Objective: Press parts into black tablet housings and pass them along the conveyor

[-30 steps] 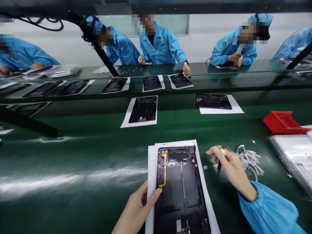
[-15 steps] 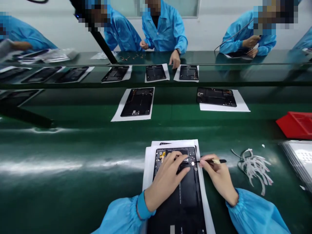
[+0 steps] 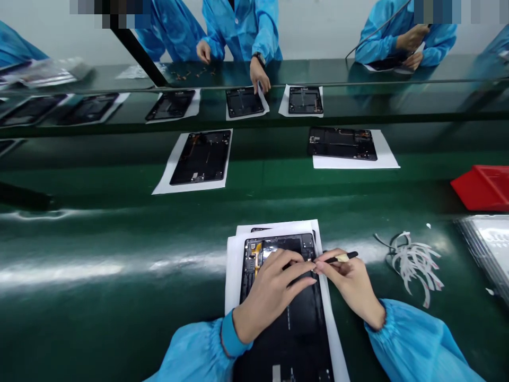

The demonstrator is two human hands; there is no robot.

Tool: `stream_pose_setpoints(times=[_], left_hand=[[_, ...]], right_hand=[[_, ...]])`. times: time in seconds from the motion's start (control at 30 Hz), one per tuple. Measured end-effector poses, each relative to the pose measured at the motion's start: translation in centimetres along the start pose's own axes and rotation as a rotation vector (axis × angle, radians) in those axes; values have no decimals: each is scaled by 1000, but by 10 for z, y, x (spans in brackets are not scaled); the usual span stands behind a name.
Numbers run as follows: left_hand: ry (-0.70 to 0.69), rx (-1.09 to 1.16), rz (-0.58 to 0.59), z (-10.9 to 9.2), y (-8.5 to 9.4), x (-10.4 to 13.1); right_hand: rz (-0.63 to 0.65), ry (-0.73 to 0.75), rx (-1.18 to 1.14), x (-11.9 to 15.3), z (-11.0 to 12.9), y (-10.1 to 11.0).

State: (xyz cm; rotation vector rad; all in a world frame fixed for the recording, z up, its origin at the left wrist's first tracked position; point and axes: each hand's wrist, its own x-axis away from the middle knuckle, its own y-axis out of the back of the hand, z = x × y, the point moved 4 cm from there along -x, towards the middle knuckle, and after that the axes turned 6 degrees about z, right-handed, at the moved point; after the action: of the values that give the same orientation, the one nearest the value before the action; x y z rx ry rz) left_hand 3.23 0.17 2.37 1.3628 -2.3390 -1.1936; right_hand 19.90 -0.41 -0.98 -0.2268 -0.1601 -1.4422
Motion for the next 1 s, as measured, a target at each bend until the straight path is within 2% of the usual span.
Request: stream_pose_setpoints(times=[0.17, 0.33, 0.43, 0.53, 0.63, 1.0], left_hand=[[-39, -26, 16, -1, 0, -2], [103, 19, 31, 12, -1, -3], [160, 65, 85, 16, -2, -4], [169, 54, 123, 14, -2, -4], [159, -2, 152, 10, -1, -4], [222, -20, 237, 10, -2, -4]], right_hand=[[-3, -4, 10, 0, -1, 2], [-35, 3, 13, -1, 2, 3], [-100, 6, 33, 0, 4, 8], [-194, 14, 51, 1, 5, 16], [-233, 16, 73, 1, 6, 20], [-212, 75, 67, 2, 6, 15]])
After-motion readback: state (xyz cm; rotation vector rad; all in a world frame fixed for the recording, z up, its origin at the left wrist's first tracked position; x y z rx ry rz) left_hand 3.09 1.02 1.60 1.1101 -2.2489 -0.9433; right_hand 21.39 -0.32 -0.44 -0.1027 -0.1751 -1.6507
